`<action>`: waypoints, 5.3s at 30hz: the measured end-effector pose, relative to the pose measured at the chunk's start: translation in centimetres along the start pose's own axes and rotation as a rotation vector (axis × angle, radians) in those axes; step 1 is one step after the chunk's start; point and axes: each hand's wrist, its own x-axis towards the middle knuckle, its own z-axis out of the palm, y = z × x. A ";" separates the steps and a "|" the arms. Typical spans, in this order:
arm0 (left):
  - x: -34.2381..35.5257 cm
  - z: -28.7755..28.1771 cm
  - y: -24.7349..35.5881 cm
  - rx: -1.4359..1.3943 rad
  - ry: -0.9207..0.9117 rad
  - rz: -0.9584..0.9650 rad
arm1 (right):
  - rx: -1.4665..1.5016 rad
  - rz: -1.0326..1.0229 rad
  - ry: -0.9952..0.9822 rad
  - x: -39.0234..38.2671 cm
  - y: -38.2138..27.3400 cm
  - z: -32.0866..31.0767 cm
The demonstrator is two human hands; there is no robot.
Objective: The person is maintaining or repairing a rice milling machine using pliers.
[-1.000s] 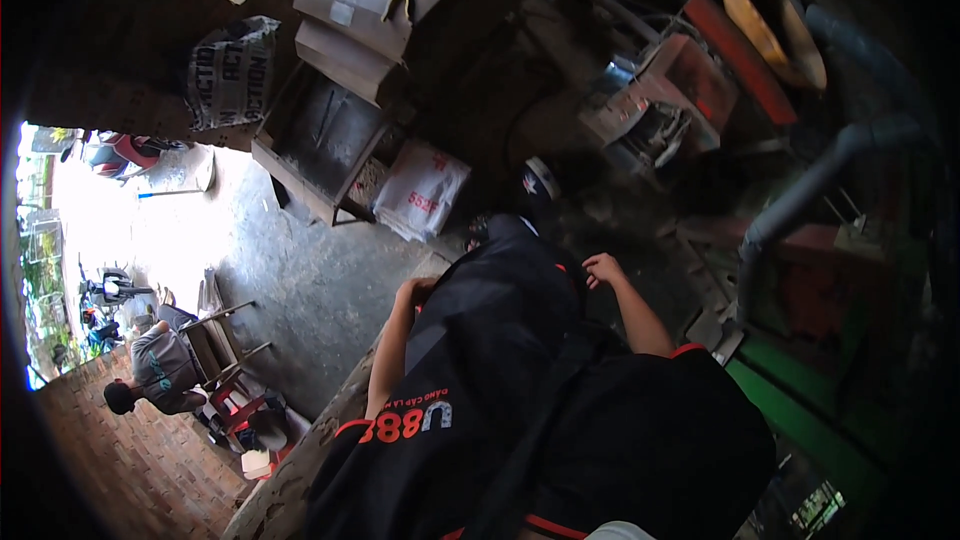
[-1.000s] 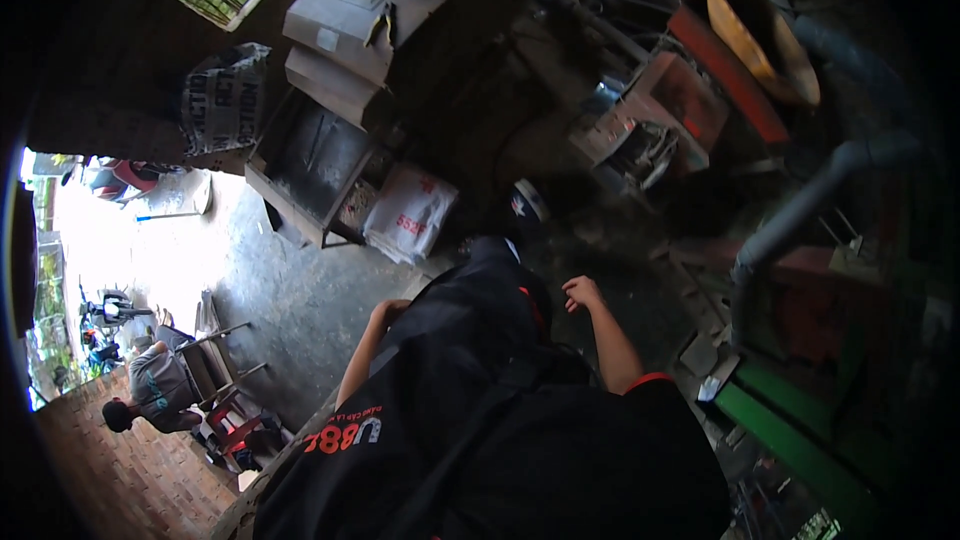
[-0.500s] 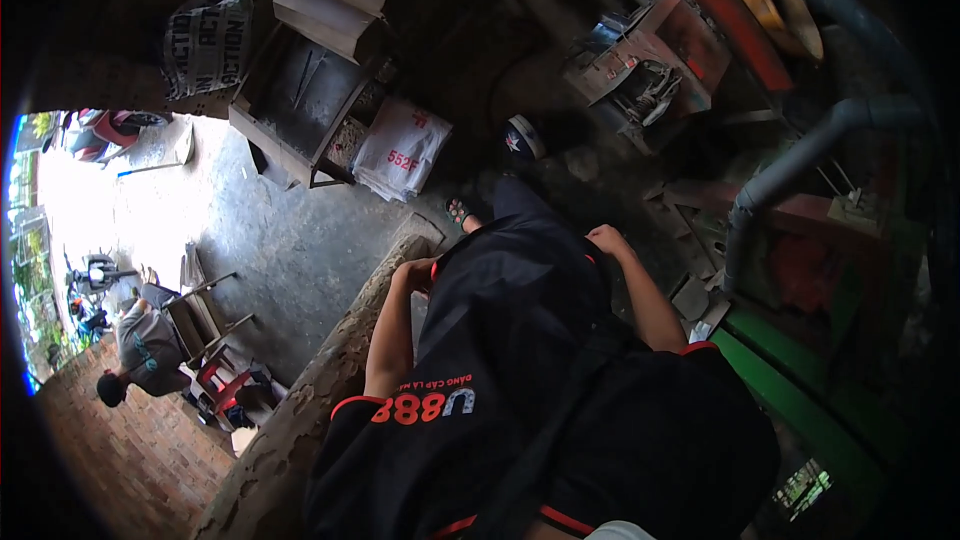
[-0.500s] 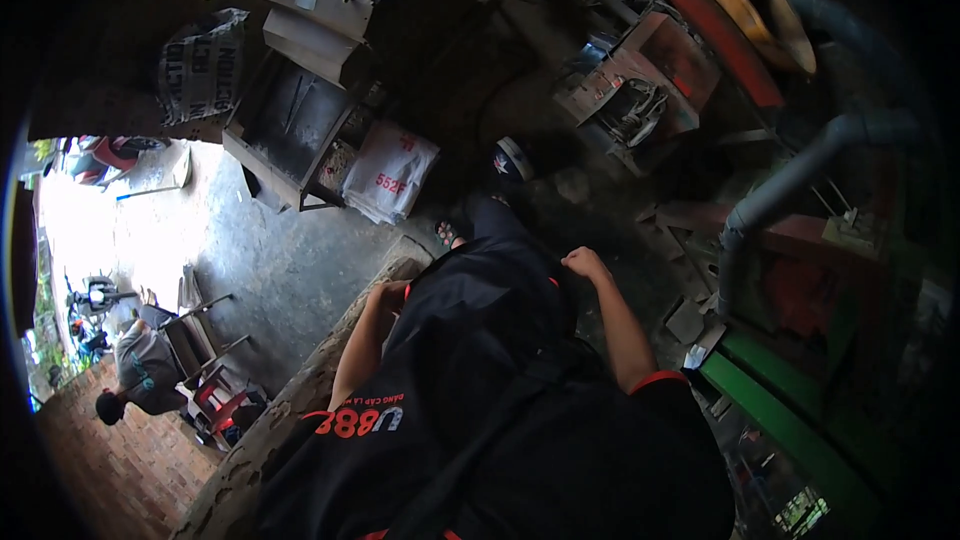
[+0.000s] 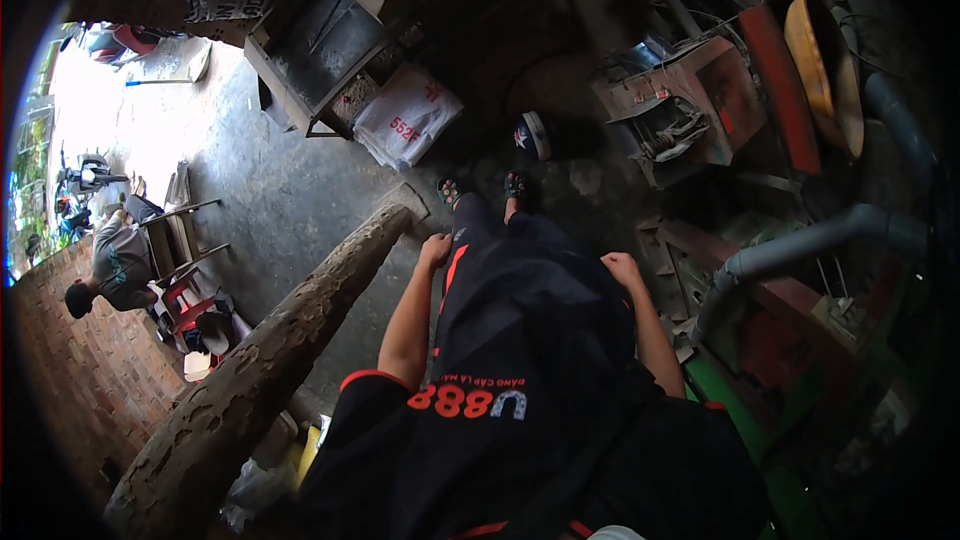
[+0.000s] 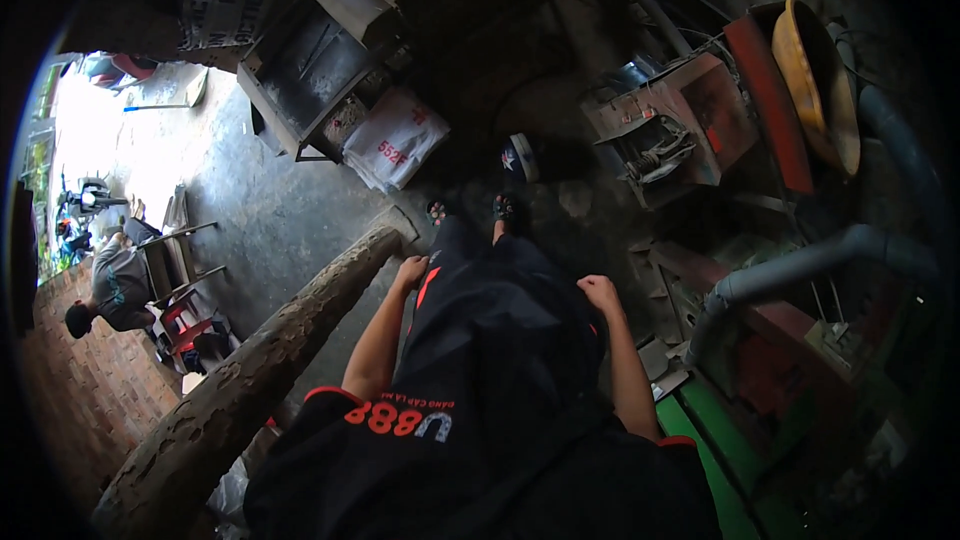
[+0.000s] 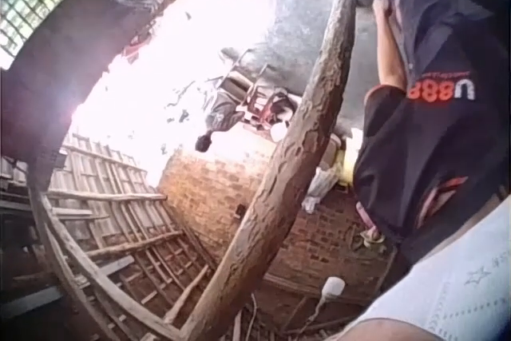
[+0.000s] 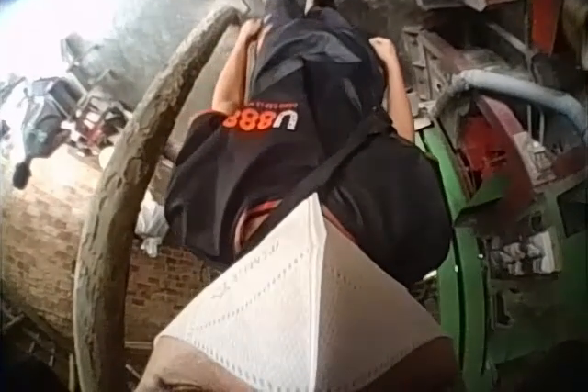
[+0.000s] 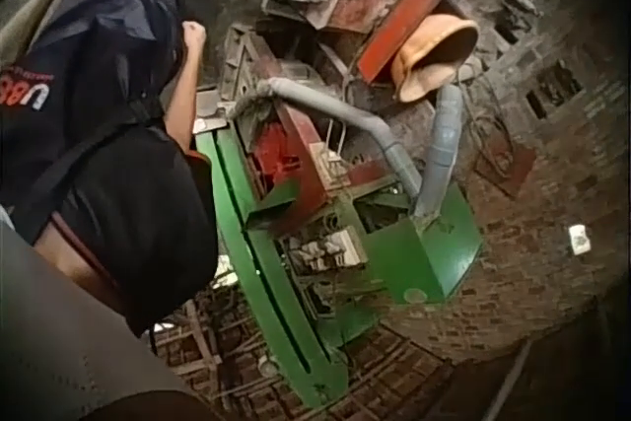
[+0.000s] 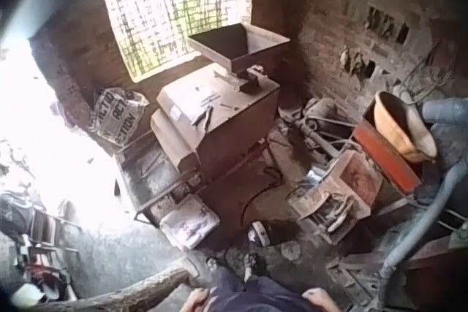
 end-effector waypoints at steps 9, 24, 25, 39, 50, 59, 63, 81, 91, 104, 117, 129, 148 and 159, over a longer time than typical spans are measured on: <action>-0.8 1.9 0.8 -0.296 -0.043 -0.094 | -0.043 0.106 -0.067 -1.5 1.5 -1.2; -5.7 0.1 -5.4 -0.748 -0.211 -0.393 | -0.027 -0.069 -0.098 -5.8 -5.4 -2.9; -6.1 0.2 -5.8 -0.788 -0.208 -0.427 | -0.046 -0.083 -0.104 -5.6 -5.5 -2.9; -8.2 2.8 -5.8 -0.859 -0.169 -0.464 | -0.226 -0.179 -0.075 -1.4 -5.4 -2.3; -6.5 0.2 -3.7 -0.822 -0.112 -0.439 | -0.147 -0.196 -0.042 -0.5 -9.1 -3.1; 1.9 2.4 -2.7 -0.678 -0.368 -0.417 | -0.142 -0.237 -0.068 1.6 -6.1 -2.4; 5.9 -1.7 9.7 -1.341 -0.718 -0.407 | -0.200 -0.275 -0.042 11.5 -8.6 -7.8; 20.1 -18.2 28.5 -0.359 -0.293 -0.301 | -0.359 -0.293 -0.191 31.5 -24.9 -17.4; 36.6 -33.0 40.1 -0.405 0.351 0.213 | -0.414 -0.542 -0.076 42.0 -46.1 -21.3; 46.2 -43.7 48.3 0.285 0.734 0.245 | -0.210 -0.452 0.043 47.0 -63.3 -21.1; 48.3 -46.0 48.0 0.301 0.742 0.439 | 0.079 -0.710 0.653 53.7 -70.3 -19.7; 49.6 -51.9 47.3 0.287 0.629 0.609 | -0.156 -0.595 0.578 60.7 -70.1 -26.7; 58.7 -58.2 48.4 0.113 0.612 0.569 | 0.305 -0.311 0.193 63.5 -77.0 -24.8; 65.5 -60.0 54.4 0.276 0.243 -0.040 | 0.325 -0.045 0.076 66.3 -79.2 -24.8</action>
